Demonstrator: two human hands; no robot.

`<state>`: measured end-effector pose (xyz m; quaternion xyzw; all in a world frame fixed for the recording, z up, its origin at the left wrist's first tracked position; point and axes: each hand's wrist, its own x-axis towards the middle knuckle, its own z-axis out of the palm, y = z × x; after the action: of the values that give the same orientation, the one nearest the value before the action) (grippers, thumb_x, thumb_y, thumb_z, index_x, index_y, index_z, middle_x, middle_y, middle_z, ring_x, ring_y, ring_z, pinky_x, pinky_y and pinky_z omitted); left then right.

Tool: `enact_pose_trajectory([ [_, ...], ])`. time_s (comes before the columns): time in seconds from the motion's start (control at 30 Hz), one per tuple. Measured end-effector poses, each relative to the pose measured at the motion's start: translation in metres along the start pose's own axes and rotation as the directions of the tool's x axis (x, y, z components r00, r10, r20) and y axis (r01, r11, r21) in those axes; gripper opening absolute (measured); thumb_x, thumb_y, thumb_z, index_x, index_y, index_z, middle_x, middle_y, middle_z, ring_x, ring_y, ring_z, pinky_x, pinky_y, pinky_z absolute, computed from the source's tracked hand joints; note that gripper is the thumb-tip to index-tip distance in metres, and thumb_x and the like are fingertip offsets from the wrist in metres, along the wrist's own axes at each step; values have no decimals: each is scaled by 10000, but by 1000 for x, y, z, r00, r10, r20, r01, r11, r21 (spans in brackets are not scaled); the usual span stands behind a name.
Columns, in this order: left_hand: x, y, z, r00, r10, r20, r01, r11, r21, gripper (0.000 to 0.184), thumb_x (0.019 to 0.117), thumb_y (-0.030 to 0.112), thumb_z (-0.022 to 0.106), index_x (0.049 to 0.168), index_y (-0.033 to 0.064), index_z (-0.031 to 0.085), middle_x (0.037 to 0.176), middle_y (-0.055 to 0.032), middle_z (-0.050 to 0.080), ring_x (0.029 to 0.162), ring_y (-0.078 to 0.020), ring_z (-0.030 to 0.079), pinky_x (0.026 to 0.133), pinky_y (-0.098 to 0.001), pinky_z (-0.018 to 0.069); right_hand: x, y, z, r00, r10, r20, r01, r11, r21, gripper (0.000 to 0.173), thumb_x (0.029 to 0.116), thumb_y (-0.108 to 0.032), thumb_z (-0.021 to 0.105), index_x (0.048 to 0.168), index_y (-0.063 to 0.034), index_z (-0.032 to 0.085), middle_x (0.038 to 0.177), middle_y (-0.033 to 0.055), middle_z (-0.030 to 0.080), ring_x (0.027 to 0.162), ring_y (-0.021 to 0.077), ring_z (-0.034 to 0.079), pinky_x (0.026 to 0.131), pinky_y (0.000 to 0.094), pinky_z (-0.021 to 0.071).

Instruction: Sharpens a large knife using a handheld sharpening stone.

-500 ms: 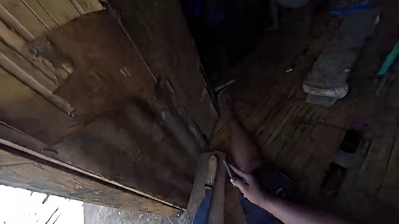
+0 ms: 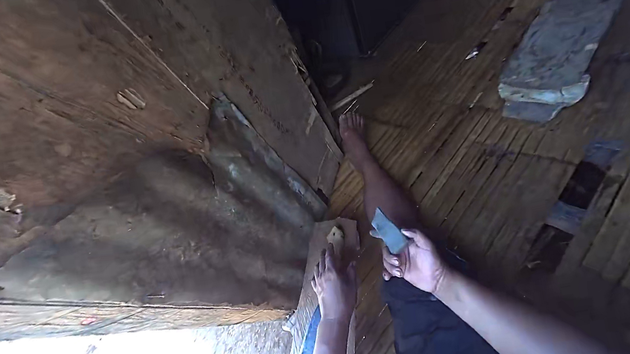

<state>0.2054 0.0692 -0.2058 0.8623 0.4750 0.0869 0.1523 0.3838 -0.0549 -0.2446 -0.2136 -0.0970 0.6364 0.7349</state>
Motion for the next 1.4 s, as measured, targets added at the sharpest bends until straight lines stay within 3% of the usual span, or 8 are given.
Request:
enact_pose_trajectory([
  [0.17, 13, 2, 12, 998, -24, -54, 31, 992, 122, 752, 871, 463, 744, 1506, 129, 516, 1355, -187, 620, 1260, -386, 590, 1027, -572, 505, -6, -19, -15, 986, -63, 156, 18, 962, 273, 728, 945, -590, 435, 1459, -84, 529, 622, -13, 501, 515, 152, 500, 599, 398, 532],
  [0.53, 23, 0, -8, 993, -65, 100, 40, 972, 234, 635, 987, 364, 616, 1528, 74, 452, 1350, -213, 611, 1260, -378, 603, 1059, -528, 511, -9, -23, -26, 964, -45, 261, -43, 946, 322, 748, 927, -599, 529, 1478, -93, 506, 680, 7, 551, 557, 162, 546, 641, 410, 555],
  [0.73, 5, 25, -146, 970, -48, -238, 24, 995, -101, 680, 928, 182, 659, 1523, 2, 383, 1071, -171, 713, 897, -260, 719, 814, -498, 607, -17, -26, -28, 961, -39, 273, -40, 959, 279, 690, 972, -604, 478, 1439, -101, 554, 699, 11, 583, 582, 159, 576, 659, 406, 569],
  [0.9, -50, 42, -277, 763, -83, -641, -331, 802, -497, 390, 936, 171, 644, 1306, 105, 540, 866, 35, 691, 674, -72, 649, 599, -275, 574, -16, -27, -32, 968, 39, 246, -94, 972, 214, 621, 1009, -593, 407, 1420, -154, 561, 720, 7, 608, 620, 168, 612, 700, 417, 586],
  [1.1, -129, 26, -353, 665, -143, -733, -449, 708, -546, 285, 1083, 200, 337, 1249, 95, 543, 788, -16, 630, 670, -164, 646, 667, -366, 596, -20, -19, -8, 995, 96, -25, -99, 963, -250, 510, 1084, -462, 239, 1044, -114, 609, 686, 43, 615, 596, 195, 634, 659, 407, 598],
  [1.17, -139, 19, -345, 598, -201, -776, -404, 761, -508, 282, 1100, 192, 291, 1149, 106, 554, 685, 41, 567, 585, -110, 596, 587, -316, 563, -25, -12, 1, 999, 26, -36, -38, 908, -417, 410, 1093, -412, 324, 1211, -111, 576, 707, 55, 604, 587, 196, 625, 628, 384, 590],
  [1.27, -147, -5, -328, 532, -352, -770, -574, 519, -634, 448, 1114, 328, 179, 1006, 150, 575, 551, 72, 454, 452, -77, 470, 443, -275, 455, -30, 5, 17, 1000, -24, -7, 15, 788, -615, 567, 1087, -274, 441, 1612, -103, 308, 705, 59, 585, 545, 175, 600, 563, 335, 576],
  [1.4, -158, -26, -296, 438, -409, -801, -655, 465, -596, 558, 1118, 409, 91, 946, 143, 551, 499, 76, 452, 404, -75, 476, 392, -273, 455, -27, 31, 33, 998, 14, 59, 39, 601, -798, 766, 1045, -307, 554, 1667, -145, 137, 798, 48, 597, 575, 137, 577, 548, 310, 542],
])
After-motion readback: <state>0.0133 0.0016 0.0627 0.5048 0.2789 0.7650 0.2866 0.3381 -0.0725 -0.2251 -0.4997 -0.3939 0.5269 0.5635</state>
